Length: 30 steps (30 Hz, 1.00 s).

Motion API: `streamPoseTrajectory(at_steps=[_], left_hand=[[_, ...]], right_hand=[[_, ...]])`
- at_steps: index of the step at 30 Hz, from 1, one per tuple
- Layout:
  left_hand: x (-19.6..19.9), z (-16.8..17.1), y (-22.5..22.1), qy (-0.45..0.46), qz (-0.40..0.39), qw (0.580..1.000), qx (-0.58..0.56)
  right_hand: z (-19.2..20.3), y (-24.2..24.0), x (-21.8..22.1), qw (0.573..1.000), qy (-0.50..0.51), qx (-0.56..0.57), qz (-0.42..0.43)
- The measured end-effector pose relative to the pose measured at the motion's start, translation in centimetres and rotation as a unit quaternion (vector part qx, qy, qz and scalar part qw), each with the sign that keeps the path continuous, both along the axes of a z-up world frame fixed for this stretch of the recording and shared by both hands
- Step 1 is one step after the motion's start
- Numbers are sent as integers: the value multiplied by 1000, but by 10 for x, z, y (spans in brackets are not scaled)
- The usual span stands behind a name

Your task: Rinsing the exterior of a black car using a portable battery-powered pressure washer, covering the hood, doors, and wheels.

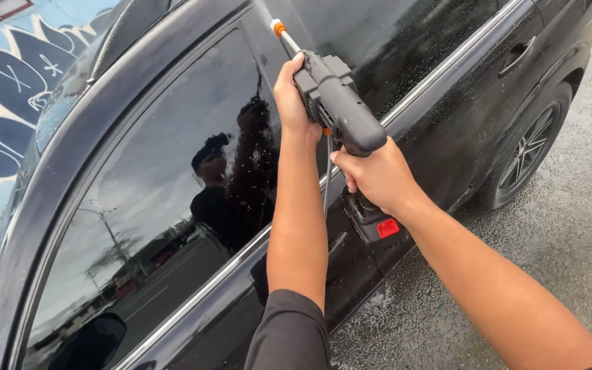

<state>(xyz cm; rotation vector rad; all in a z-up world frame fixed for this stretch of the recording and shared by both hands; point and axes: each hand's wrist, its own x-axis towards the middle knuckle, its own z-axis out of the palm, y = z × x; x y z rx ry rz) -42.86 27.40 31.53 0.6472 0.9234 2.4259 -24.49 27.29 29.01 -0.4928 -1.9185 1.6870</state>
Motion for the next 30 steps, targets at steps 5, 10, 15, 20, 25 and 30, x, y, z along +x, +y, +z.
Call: streamPoseTrajectory(at_steps=[5,10,15,20,25,30], left_hand=[[7,-2,42,-4,7,999,-34],[16,-3,80,13,-13,999,-47],[18,-4,114,23,-15,998,-61],[16,-11,154,38,-55,996,-54],[26,-13,191,41,-76,994,-67],[47,-12,221,45,-124,987,-87]], right_hand=[[-11,44,0,999,25,-45,0],[-22,80,3,995,60,-76,4],[-30,109,3,994,93,-59,-8],[-36,134,7,990,109,-79,-27],[-38,159,16,984,143,-92,-45],[-38,185,30,982,131,-113,-76]])
